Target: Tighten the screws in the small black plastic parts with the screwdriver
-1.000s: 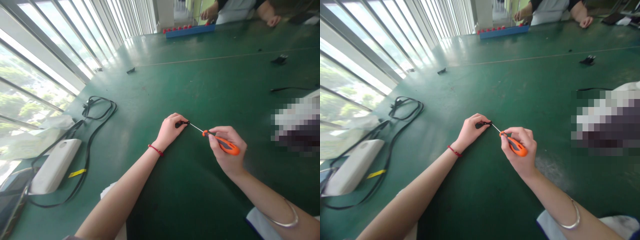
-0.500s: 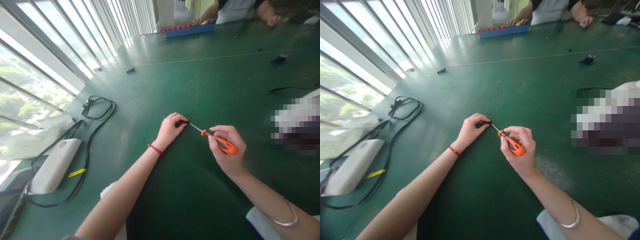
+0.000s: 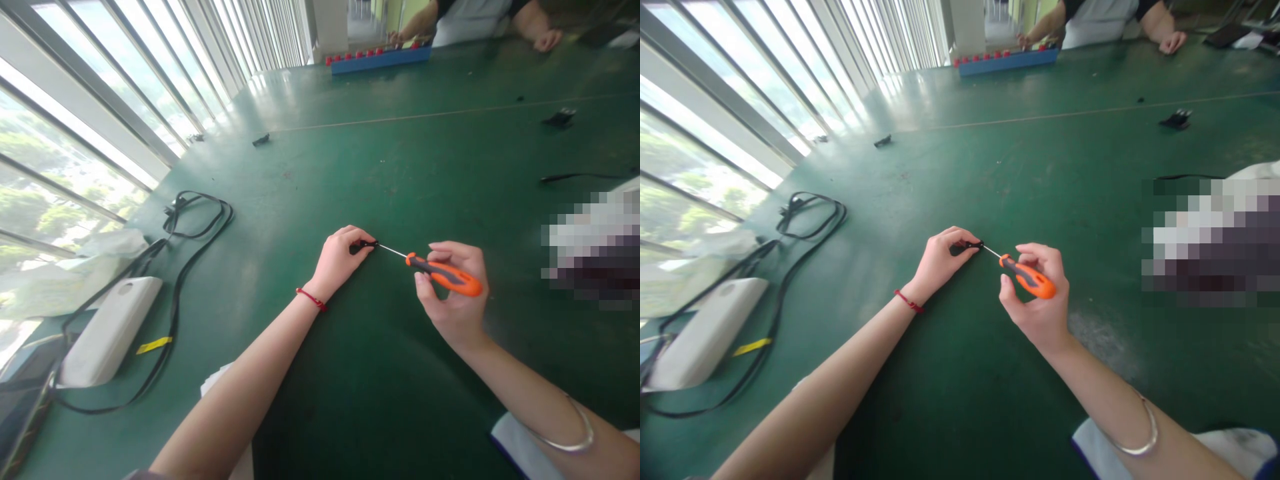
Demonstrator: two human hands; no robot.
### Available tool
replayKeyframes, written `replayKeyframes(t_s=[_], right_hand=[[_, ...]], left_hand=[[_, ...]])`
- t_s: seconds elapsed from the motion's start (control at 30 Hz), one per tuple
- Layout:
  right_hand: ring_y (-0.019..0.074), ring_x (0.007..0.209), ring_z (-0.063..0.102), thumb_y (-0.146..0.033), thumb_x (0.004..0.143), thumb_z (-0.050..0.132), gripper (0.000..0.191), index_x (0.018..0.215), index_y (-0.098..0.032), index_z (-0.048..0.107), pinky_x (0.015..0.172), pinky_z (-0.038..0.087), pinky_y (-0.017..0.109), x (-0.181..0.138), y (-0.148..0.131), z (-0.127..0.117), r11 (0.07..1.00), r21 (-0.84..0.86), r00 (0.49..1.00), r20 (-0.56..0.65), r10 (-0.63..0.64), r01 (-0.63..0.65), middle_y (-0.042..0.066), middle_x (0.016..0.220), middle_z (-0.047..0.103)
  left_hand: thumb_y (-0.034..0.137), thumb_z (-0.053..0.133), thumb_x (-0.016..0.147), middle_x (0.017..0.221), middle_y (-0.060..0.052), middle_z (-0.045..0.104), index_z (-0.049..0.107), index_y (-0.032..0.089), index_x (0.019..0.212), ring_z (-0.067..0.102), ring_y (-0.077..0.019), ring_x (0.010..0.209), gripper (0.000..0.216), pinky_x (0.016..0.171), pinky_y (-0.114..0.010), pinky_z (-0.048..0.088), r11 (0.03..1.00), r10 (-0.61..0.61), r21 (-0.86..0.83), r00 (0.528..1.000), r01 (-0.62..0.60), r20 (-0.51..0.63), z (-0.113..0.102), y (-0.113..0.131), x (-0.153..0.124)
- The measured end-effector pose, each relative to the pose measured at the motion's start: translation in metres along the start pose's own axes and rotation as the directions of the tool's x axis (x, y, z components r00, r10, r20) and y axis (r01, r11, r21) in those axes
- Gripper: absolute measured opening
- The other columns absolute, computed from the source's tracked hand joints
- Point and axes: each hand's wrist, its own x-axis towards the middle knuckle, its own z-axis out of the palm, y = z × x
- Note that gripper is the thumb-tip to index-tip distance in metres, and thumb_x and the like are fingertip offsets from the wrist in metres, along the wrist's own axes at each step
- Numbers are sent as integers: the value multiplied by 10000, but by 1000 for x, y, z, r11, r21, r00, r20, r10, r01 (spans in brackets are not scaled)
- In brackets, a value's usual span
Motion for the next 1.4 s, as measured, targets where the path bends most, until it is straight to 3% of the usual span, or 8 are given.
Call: replayKeyframes(t_s=[0.17, 0.3, 0.47, 0.67, 0.9, 1.07, 1.23, 1.4], right_hand=[[149, 611, 564, -178, 774, 646, 138, 898, -231, 613, 583, 484, 302, 0, -2, -1, 995, -89, 997, 66, 41, -35, -23, 659, 568], [150, 689, 587, -159, 722, 676, 320, 1018, -230, 579, 625, 515, 316, 0, -1, 0, 1000, -17, 1000, -20, -20, 19, 16, 884, 591], [128, 528, 515, -164, 774, 639, 216, 975, -226, 588, 513, 452, 276, 0, -2, 0, 998, -37, 994, 94, 63, -59, -52, 592, 514], [143, 698, 578, -140, 716, 671, 361, 1050, -225, 562, 623, 504, 300, 1, -2, 1, 1000, 17, 999, -37, -25, 25, 9, 877, 565], [137, 592, 542, -170, 773, 647, 143, 901, -225, 615, 594, 466, 298, -1, -2, 0, 995, -83, 997, 48, 63, -59, -28, 661, 570], [150, 692, 581, -150, 720, 669, 369, 1063, -221, 553, 636, 501, 310, 0, -1, 1, 1000, 18, 1000, -21, 11, -10, -2, 828, 571], [142, 572, 542, -199, 787, 633, 125, 905, -228, 605, 579, 475, 299, -1, -2, -1, 993, -80, 992, 83, 95, -88, -37, 612, 554], [160, 717, 589, -172, 727, 669, 325, 1028, -230, 560, 640, 516, 327, 1, -1, 2, 1000, -15, 999, -54, 1, -1, 20, 879, 581]], left_hand=[[155, 619, 825, 917, -29, 685, 705, 187, 897, 621, -147, 816, 117, 770, -274, 516, 1000, 3, -12, 1000, -3, 3, 0, 0, 0], [161, 619, 829, 916, -27, 686, 708, 188, 900, 620, -145, 811, 117, 754, -270, 513, 1000, 7, -6, 1000, -7, -7, 0, -1, 0], [170, 616, 833, 920, -30, 690, 709, 187, 904, 627, -148, 813, 118, 769, -276, 520, 1000, 5, -10, 1000, -5, -3, 0, -1, 0], [159, 618, 832, 913, -24, 693, 710, 187, 905, 627, -142, 807, 122, 766, -272, 519, 1000, 6, -3, 1000, -6, -6, 1, -1, 0], [168, 614, 835, 928, -33, 695, 711, 188, 906, 633, -148, 817, 122, 777, -282, 523, 1000, 1, -7, 1000, -1, -1, 1, -1, 0], [166, 608, 837, 927, -33, 694, 709, 189, 915, 630, -148, 816, 130, 770, -278, 522, 1000, 8, -6, 1000, -8, 1, 1, -1, 0], [167, 605, 838, 935, -34, 696, 707, 187, 906, 634, -152, 827, 124, 789, -287, 526, 1000, 3, -14, 1000, -3, 8, 0, 0, 0], [155, 606, 834, 926, -33, 694, 706, 186, 903, 631, -149, 825, 125, 774, -277, 522, 1000, 10, -10, 1000, -10, 8, 0, 0, 0]])
